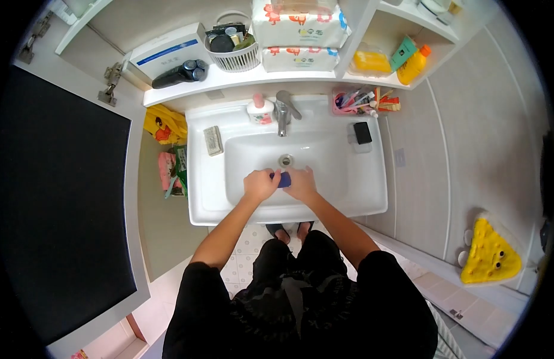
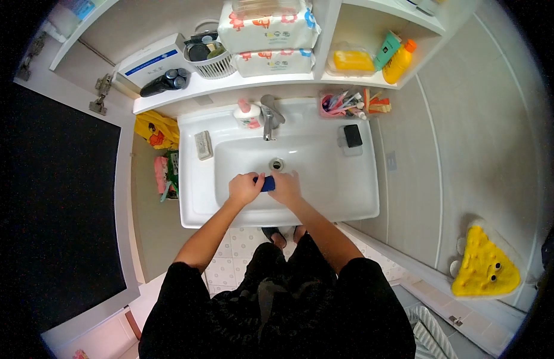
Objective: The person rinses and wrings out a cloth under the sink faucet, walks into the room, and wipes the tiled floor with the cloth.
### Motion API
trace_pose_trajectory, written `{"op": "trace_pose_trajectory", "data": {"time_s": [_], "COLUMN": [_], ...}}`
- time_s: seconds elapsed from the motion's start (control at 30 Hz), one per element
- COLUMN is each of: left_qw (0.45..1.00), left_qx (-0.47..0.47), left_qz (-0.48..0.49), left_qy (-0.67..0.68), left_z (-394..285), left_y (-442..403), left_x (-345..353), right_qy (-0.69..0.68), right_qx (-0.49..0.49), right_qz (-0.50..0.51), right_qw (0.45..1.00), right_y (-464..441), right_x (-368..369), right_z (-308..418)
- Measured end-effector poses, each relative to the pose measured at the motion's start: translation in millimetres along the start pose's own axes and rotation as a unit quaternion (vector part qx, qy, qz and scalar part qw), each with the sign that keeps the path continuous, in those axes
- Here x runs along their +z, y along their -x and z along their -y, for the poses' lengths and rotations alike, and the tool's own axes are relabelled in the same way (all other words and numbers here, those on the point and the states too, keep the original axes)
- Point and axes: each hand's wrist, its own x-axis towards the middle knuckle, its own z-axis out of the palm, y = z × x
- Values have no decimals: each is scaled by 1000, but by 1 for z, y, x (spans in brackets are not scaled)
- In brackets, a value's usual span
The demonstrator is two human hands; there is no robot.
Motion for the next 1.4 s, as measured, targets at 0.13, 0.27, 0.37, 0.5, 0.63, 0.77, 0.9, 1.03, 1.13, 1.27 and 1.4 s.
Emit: {"op": "trace_pose_trajectory", "data": {"time_s": [0.13,0.27,0.37,0.5,0.63,0.77,0.9,1.03,1.13,1.27,1.4], "left_qw": [991,892,752,616,597,639,623,624,608,588,578], "left_qx": [-105,-250,-325,-372,-377,-371,-378,-371,-377,-391,-402], "left_qz": [-10,38,37,58,40,53,81,91,93,109,124], "left_qy": [79,375,572,692,707,672,680,682,692,699,699], "left_z": [19,55,54,63,60,59,43,30,27,23,15], "left_y": [13,24,37,55,65,70,62,58,59,57,54], "left_x": [-3,13,6,1,-3,4,8,10,14,20,32], "right_qy": [-461,-599,-816,-743,-334,65,197,252,244,242,211], "right_qx": [75,187,191,146,76,-43,8,11,-5,-24,-8], "right_qz": [12,-28,-3,-54,-268,-351,-225,-223,-212,-209,-209], "right_qw": [884,778,546,650,900,933,954,942,947,947,955], "right_y": [17,16,2,-20,-53,-88,-123,-138,-142,-153,-145], "right_x": [-5,17,-8,-38,-77,-121,-126,-124,-129,-131,-134], "right_z": [-25,-71,-74,-61,-14,26,29,26,25,19,26]}}
